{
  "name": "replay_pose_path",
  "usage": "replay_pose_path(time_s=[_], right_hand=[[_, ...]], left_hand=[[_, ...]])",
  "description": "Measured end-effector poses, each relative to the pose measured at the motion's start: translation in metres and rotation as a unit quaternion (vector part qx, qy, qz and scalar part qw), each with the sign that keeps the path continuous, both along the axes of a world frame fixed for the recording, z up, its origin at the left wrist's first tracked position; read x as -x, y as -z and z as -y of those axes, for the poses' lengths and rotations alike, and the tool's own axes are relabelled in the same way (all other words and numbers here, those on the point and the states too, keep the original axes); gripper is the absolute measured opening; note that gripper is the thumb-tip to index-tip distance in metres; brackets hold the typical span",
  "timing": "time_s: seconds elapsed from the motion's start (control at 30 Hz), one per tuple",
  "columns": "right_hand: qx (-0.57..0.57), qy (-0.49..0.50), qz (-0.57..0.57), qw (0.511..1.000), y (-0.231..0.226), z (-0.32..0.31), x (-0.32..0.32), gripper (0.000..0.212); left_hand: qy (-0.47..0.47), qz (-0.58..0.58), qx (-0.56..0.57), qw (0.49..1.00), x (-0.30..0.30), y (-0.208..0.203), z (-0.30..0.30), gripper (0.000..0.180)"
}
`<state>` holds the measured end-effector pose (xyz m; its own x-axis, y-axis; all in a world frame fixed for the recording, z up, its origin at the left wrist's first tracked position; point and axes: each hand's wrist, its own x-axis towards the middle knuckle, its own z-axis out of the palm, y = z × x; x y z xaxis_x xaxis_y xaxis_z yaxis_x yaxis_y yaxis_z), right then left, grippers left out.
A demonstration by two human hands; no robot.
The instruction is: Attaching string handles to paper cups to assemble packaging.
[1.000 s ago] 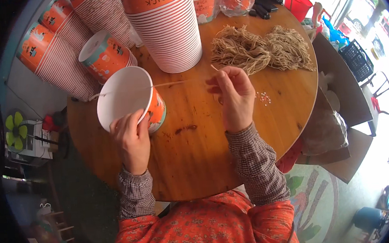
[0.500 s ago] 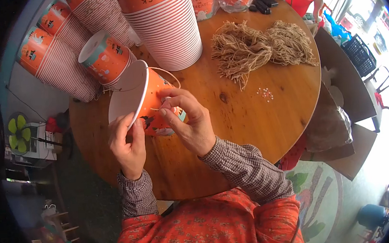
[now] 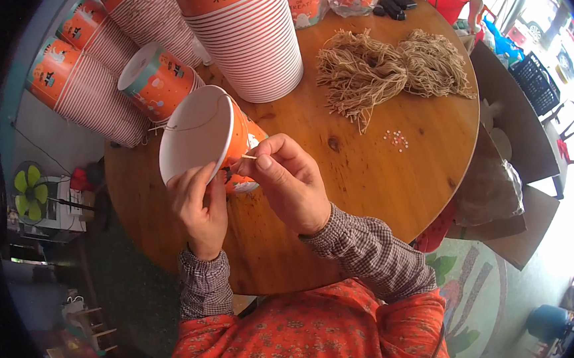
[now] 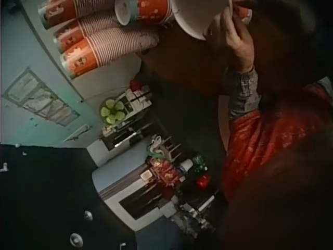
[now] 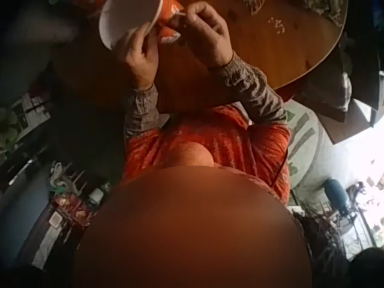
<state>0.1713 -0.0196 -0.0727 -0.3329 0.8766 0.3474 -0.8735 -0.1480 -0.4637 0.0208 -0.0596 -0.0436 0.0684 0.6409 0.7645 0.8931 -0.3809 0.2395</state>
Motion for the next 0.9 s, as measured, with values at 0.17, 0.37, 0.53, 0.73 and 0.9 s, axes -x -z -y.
replay_pose_path(time_s=[0.17,0.37,0.53,0.73,0.9], right_hand=[[0.033,-0.021,0.01,0.999,-0.002,-0.001,-0.007,0.01],[0.061,-0.049,0.009,0.997,0.003,-0.007,-0.013,0.01],[0.07,-0.054,0.012,0.996,-0.005,-0.008,-0.016,0.011],[-0.012,-0.029,0.087,0.996,-0.006,-0.006,-0.014,0.01],[-0.043,-0.022,0.173,0.984,-0.001,-0.005,-0.015,0.008]], left_hand=[[-0.018,-0.039,0.014,0.999,-0.003,0.004,-0.002,0.021],[-0.046,-0.086,0.042,0.994,-0.011,0.005,-0.003,0.021],[-0.046,-0.094,0.033,0.994,-0.013,0.007,-0.003,0.022],[-0.034,-0.091,0.053,0.994,-0.013,0.001,-0.003,0.023],[-0.016,-0.098,0.103,0.99,-0.006,-0.01,0.002,0.021]])
